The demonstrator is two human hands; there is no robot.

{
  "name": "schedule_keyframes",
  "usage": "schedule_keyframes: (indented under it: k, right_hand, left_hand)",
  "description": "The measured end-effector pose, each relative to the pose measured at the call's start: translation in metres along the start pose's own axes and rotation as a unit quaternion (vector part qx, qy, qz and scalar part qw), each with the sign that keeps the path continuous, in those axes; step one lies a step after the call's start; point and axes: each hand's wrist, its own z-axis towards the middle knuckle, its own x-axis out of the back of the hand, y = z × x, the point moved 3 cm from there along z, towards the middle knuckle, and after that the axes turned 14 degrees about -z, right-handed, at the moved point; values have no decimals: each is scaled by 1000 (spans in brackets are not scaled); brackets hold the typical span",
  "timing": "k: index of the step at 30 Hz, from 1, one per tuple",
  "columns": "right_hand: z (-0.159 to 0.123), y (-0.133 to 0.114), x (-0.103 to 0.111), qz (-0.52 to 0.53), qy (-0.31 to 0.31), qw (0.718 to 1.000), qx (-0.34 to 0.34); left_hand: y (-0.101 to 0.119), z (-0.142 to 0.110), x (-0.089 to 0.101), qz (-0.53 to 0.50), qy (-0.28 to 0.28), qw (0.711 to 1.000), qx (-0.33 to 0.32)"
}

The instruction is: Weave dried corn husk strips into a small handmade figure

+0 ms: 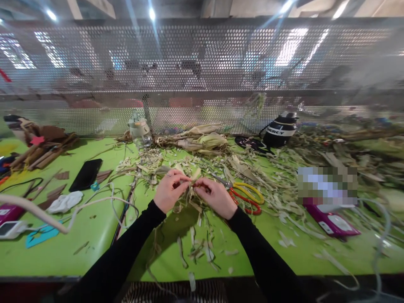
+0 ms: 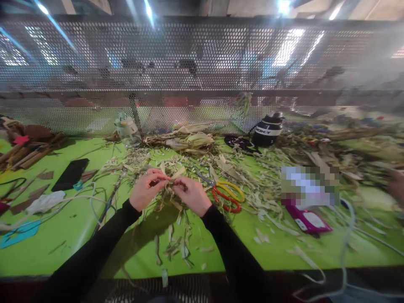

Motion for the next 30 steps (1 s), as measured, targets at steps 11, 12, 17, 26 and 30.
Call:
schedule_keyframes:
  k: [11, 12, 17, 26, 30]
  right_hand:
    - [2, -3, 10, -41, -38, 997, 52]
    - [2, -1, 11, -26, -60, 998, 27]
    - [2, 3, 8, 72, -103, 991, -37]
    - [3, 1, 21, -61, 176, 982, 26]
    - [-3, -9, 30, -122, 152, 975, 108]
  left_hand:
    - [-23, 3, -7, -220, -55, 953, 203]
    - [-24, 3, -6, -213, -52, 953, 207]
    - [-26, 0, -9, -146, -109, 964, 196]
    - [-23, -5, -18, -203, -131, 945, 219]
    - [-17, -1, -14, -274, -76, 932, 223]
